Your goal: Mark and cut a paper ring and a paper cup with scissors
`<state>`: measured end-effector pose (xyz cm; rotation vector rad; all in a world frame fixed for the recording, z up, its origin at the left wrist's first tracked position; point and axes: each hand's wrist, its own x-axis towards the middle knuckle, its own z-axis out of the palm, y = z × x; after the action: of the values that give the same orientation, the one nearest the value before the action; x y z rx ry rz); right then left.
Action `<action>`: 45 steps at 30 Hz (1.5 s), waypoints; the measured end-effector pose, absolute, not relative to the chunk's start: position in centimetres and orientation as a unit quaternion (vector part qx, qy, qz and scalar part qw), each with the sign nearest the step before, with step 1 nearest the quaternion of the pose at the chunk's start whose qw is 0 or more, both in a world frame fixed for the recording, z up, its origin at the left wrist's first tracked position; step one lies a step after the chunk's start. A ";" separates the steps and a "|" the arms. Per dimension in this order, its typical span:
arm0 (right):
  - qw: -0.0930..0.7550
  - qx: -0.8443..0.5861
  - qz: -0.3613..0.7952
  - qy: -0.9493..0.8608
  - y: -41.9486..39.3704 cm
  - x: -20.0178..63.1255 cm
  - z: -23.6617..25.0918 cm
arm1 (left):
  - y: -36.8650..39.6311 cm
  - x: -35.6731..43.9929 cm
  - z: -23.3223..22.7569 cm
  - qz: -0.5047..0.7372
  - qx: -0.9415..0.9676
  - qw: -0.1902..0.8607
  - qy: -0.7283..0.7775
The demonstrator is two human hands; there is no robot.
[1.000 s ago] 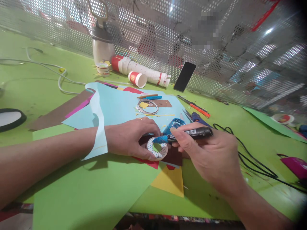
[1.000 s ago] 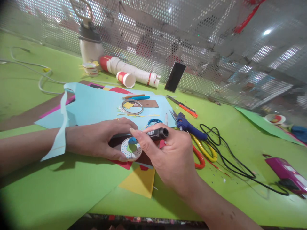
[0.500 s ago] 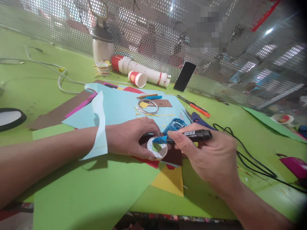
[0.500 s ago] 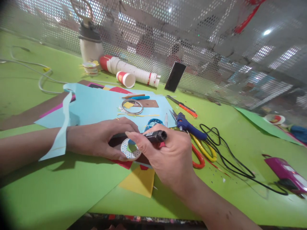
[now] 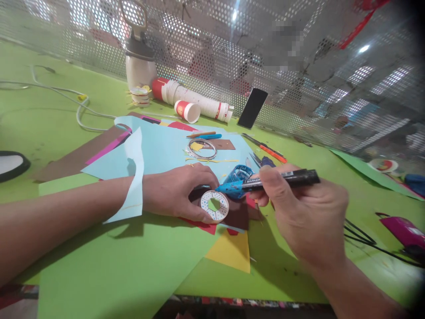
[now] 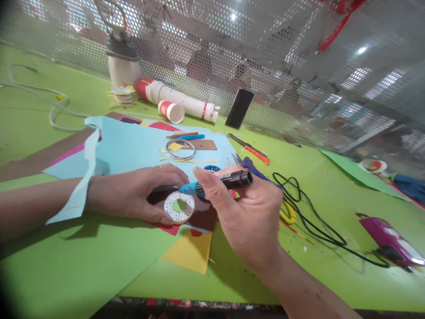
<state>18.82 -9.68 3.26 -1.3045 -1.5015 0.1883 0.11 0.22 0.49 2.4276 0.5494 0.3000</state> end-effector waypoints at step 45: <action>0.475 -0.621 0.123 -0.611 -9.1 18.6 2.5 | 0.2 0.1 0.2 0.122 0.926 0.294 0.202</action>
<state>18.60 -9.07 2.49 -1.5191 -1.4951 0.2999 0.10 0.24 0.21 2.4658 0.5370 0.3239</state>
